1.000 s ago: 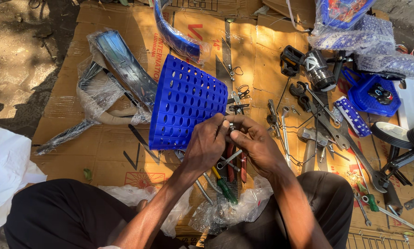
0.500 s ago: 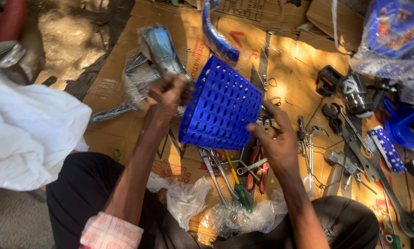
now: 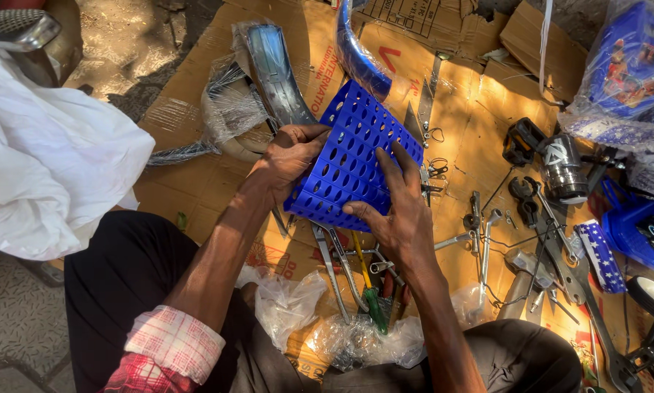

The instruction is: The person sits on the ground and unwraps plastic and bubble-wrap packaging from new bicycle parts, including a blue basket, a bell, a headlight and a mudguard. They then fit a mounting bracket and hardware to the basket and unwrap a blue plastic-wrapped component.

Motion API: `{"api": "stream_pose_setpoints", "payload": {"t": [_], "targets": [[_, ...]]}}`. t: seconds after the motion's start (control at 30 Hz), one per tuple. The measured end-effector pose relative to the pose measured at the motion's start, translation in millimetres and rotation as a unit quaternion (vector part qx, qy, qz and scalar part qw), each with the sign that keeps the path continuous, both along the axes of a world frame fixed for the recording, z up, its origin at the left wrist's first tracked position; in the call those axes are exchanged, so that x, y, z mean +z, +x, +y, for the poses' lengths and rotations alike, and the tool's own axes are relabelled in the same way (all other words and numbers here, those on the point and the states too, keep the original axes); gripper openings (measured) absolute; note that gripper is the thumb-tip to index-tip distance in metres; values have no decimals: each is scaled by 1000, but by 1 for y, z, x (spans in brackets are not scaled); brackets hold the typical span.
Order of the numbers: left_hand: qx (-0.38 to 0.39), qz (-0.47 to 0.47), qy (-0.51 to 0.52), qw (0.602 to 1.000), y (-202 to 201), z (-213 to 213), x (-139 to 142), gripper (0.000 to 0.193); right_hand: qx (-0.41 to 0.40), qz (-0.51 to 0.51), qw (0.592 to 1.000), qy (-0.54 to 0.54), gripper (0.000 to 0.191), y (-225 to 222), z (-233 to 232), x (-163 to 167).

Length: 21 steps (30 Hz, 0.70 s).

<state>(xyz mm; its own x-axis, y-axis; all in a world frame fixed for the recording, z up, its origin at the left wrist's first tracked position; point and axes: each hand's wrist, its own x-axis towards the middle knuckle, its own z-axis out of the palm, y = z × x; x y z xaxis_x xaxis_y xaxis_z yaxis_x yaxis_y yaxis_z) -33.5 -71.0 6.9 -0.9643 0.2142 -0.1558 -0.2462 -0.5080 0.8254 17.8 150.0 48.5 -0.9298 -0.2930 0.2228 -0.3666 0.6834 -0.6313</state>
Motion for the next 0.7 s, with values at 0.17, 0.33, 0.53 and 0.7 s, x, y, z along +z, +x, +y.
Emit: {"api": "stream_pose_setpoints", "payload": {"t": [0.17,0.33,0.53,0.7], "targets": [[13,-5,-47,999,-4,3,-4,31,7,12,1000,-23,98,2,-1,0],[40,-9,-82,996,-7,6,-4,28,6,3,1000,-9,98,3,0,3],[86,-69,-196,974,-11,9,-1,26,7,7,1000,-5,97,3,-1,4],[51,-20,-53,997,-13,13,0,25,3,15,1000,-11,96,2,-4,2]]}}
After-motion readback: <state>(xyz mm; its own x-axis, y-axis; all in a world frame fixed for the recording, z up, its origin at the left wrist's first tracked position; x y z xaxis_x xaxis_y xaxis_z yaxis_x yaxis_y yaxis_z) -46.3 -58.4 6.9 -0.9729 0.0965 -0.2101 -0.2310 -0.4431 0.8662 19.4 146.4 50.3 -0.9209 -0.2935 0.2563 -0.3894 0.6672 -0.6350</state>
